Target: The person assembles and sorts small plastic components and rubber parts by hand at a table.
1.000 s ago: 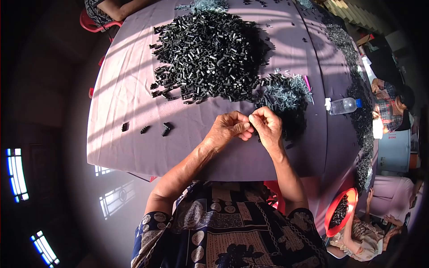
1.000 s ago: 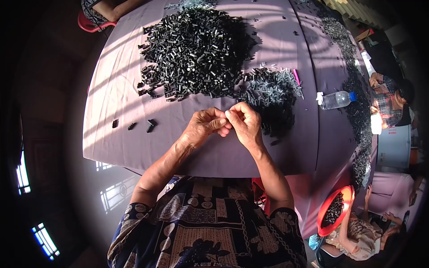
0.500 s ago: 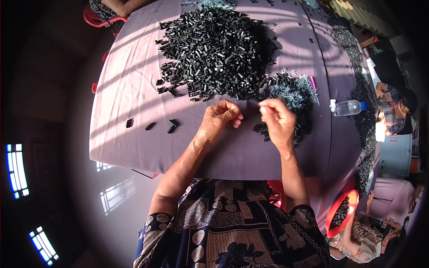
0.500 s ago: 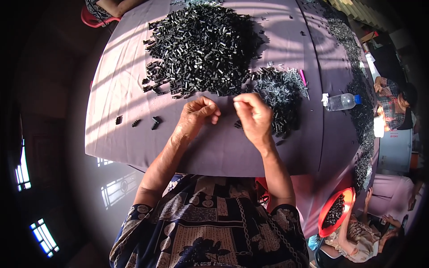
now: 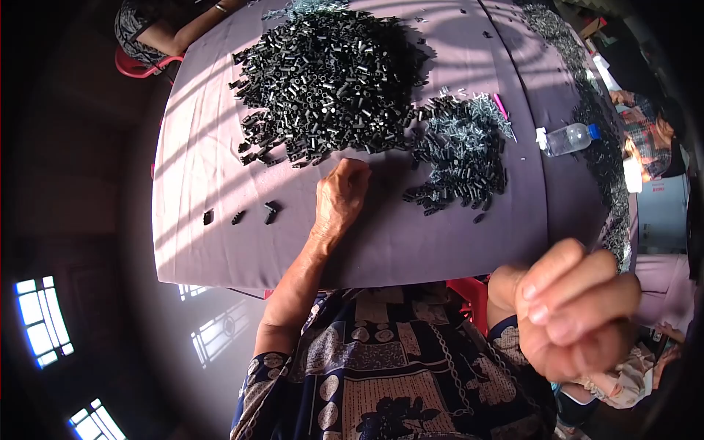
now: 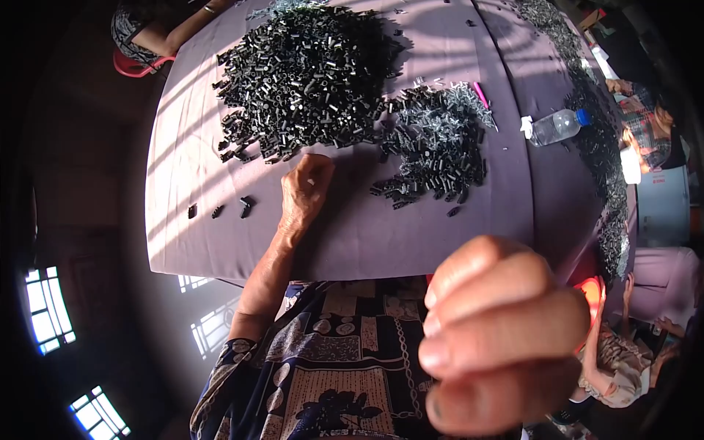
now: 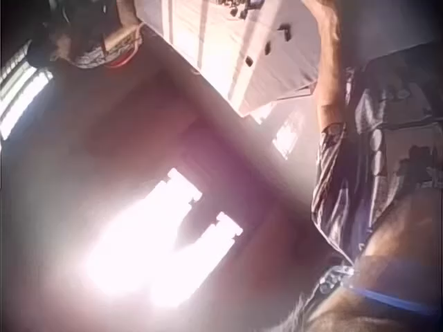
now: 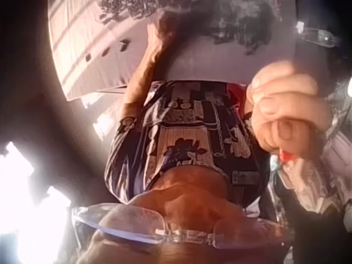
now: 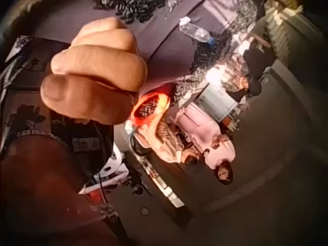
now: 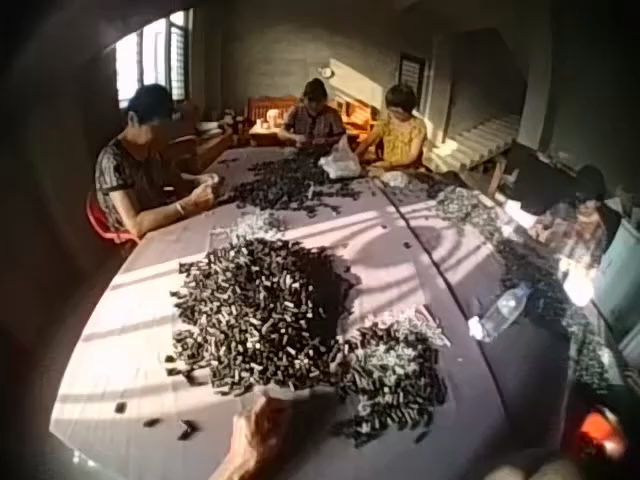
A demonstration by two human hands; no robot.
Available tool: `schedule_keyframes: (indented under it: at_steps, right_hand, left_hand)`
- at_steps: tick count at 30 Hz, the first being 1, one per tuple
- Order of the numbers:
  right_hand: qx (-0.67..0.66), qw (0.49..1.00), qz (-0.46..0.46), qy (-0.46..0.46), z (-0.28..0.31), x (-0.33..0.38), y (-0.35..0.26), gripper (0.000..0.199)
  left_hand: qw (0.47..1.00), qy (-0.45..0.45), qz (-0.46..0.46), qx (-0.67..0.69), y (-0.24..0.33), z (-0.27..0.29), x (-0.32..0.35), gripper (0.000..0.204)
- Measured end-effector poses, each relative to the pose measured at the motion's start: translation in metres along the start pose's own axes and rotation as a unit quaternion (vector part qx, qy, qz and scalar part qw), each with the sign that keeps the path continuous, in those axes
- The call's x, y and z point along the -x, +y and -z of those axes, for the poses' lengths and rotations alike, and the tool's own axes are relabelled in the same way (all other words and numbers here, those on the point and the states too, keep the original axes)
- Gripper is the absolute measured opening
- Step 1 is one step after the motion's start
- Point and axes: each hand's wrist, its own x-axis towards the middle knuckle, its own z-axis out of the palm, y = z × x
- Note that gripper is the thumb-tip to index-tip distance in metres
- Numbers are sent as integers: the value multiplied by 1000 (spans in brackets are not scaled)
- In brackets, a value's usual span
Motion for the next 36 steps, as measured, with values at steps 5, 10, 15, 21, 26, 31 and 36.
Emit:
schedule_keyframes:
  at_steps: [5,10,15,21,26,31,36]
  right_hand:
    - [-83,987,116,74,8,5,2,13]
    - [-46,983,138,111,21,1,-6,18]
    - [-7,977,170,131,18,-9,-16,24]
    - [-20,962,241,129,13,-15,-12,35]
    - [-55,968,219,109,13,-10,-1,29]
    - [255,957,-54,127,11,6,60,13]
    - [285,917,-270,71,33,38,142,7]
  left_hand:
    - [997,-34,-60,-31,5,-24,2,10]
    - [998,-37,-14,-40,10,-32,1,9]
    - [992,-41,-103,-58,14,-39,-4,10]
    - [986,-54,-132,-83,19,-26,-6,9]
    - [974,-74,-159,-141,17,-11,-3,10]
    - [969,-127,-187,-100,18,-1,0,10]
    - [962,-159,-212,-71,30,6,4,10]
